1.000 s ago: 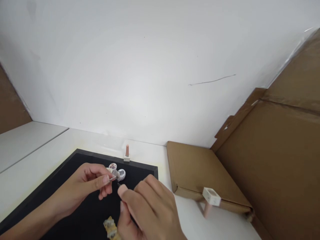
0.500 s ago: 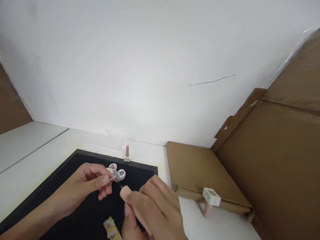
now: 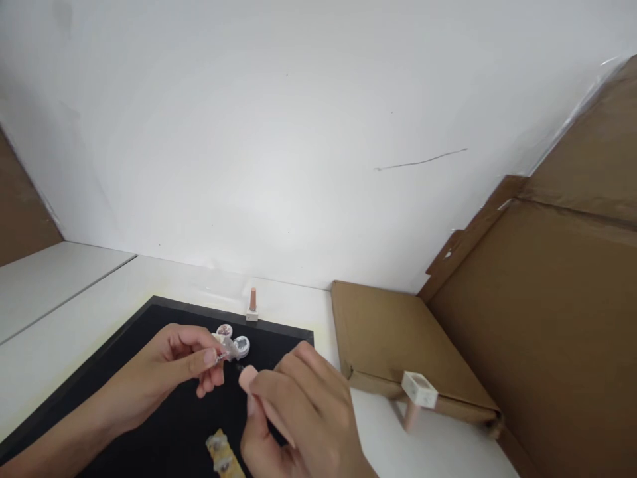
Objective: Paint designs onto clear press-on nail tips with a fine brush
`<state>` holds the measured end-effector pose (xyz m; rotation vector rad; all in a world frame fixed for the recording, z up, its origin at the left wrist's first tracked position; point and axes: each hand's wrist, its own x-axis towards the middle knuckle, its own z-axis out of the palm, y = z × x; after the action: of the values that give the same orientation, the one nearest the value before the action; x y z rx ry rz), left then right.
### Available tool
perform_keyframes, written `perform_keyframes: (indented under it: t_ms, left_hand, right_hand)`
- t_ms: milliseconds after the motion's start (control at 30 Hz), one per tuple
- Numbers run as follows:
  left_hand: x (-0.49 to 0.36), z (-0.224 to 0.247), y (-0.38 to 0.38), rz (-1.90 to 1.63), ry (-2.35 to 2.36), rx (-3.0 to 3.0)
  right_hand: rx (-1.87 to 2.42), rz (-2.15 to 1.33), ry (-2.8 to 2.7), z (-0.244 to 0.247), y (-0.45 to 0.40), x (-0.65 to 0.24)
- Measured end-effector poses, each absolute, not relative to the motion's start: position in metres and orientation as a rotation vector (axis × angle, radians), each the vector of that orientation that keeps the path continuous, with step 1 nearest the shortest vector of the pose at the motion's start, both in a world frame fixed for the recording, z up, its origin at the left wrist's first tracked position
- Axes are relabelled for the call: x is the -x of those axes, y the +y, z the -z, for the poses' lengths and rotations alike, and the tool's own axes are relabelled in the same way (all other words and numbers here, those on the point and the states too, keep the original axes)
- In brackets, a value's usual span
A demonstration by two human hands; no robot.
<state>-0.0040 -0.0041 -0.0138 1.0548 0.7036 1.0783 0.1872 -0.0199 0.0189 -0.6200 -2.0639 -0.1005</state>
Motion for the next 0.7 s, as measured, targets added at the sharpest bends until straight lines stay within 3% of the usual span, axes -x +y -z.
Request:
perform_keyframes:
  t_ms: [700]
  left_hand:
    - [0.0047, 0.0138, -0.0034, -1.067, 0.722, -1.077]
  right_hand:
    - [0.633, 0.055, -2.041, -0.0225, -0.0235, -0.1885]
